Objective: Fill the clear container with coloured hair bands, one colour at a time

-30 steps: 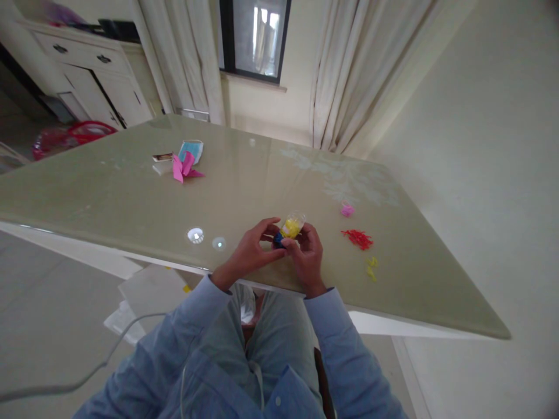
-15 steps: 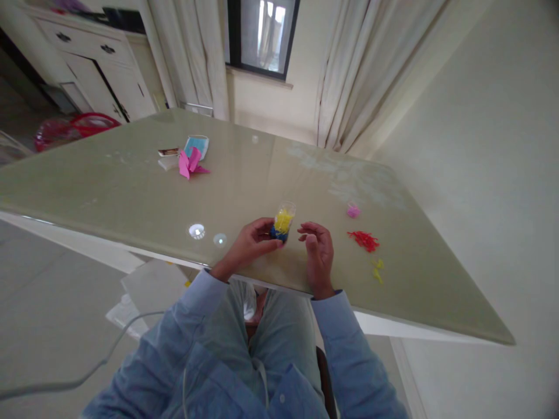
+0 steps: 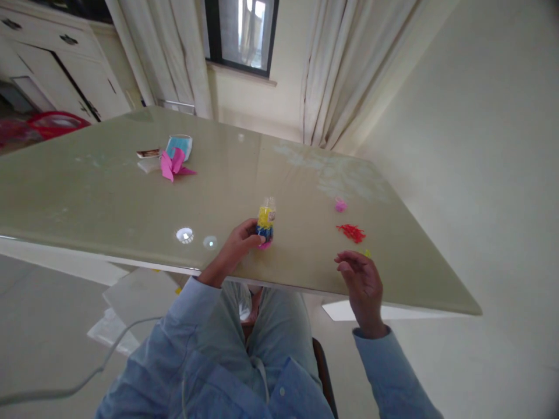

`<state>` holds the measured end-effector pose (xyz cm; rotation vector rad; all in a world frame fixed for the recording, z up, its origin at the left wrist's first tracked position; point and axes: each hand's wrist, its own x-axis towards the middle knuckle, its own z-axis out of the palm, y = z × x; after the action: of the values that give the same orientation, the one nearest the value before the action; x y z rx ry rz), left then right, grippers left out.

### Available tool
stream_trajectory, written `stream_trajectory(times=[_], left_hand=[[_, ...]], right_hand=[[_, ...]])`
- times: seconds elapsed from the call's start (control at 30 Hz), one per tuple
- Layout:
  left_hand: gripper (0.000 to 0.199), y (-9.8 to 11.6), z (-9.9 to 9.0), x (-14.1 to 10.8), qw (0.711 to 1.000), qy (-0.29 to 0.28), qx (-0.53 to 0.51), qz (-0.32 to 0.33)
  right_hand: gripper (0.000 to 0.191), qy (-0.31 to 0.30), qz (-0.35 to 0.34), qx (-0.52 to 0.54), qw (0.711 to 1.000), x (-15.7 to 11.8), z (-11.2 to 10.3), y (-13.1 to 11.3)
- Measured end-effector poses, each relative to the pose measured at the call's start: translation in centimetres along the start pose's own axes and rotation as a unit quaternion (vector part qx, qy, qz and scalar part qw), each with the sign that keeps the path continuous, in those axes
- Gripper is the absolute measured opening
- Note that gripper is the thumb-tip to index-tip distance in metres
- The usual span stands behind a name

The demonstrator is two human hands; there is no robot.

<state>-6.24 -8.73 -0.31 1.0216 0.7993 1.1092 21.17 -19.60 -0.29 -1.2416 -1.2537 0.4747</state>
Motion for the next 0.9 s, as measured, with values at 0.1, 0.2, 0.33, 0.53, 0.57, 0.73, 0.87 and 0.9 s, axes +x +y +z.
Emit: stream_trajectory(times=[0.1, 0.2, 0.33, 0.53, 0.57, 0.73, 0.87, 0.9], left_hand=[[0.036, 0.0, 0.1, -0.3, 1.000, 0.023, -0.012, 0.005], [0.038, 0.1, 0.1, -0.5, 0.999, 0.047, -0.025, 0.006], [0.038, 0.2, 0.2, -0.6, 0.998, 0.056, -0.015, 0.008], [0.037, 0.2, 0.3, -0.7, 0.997, 0.072, -0.004, -0.002], [0.037, 0.2, 0.3, -0.7, 0.997, 0.074, -0.007, -0.004], [0.037, 0.1, 0.3, -0.6, 0.996, 0.084, -0.019, -0.012], [0.034, 0.2, 0.3, -0.6, 0.996, 0.082, -0.027, -0.016], [0.033, 0.2, 0.3, -0.6, 0.996, 0.082, -0.028, -0.017]], right_hand=[[0.027, 0.004, -0.001, -0.093, 0.996, 1.2, -3.8, -0.2], [0.034, -0.007, 0.000, -0.196, 0.981, 2.9, -7.6, 0.2], [0.060, -0.067, 0.017, -0.306, 0.949, 4.7, -12.3, 2.1], [0.069, -0.214, 0.074, -0.371, 0.900, 6.5, -14.6, 4.7], [0.069, -0.229, 0.073, -0.384, 0.892, 6.9, -14.5, 4.8], [0.059, -0.286, 0.037, -0.411, 0.865, 8.7, -13.1, 5.0], [0.048, -0.323, -0.006, -0.401, 0.857, 9.6, -12.6, 4.9], [0.046, -0.327, -0.009, -0.401, 0.856, 9.7, -12.5, 4.9]])
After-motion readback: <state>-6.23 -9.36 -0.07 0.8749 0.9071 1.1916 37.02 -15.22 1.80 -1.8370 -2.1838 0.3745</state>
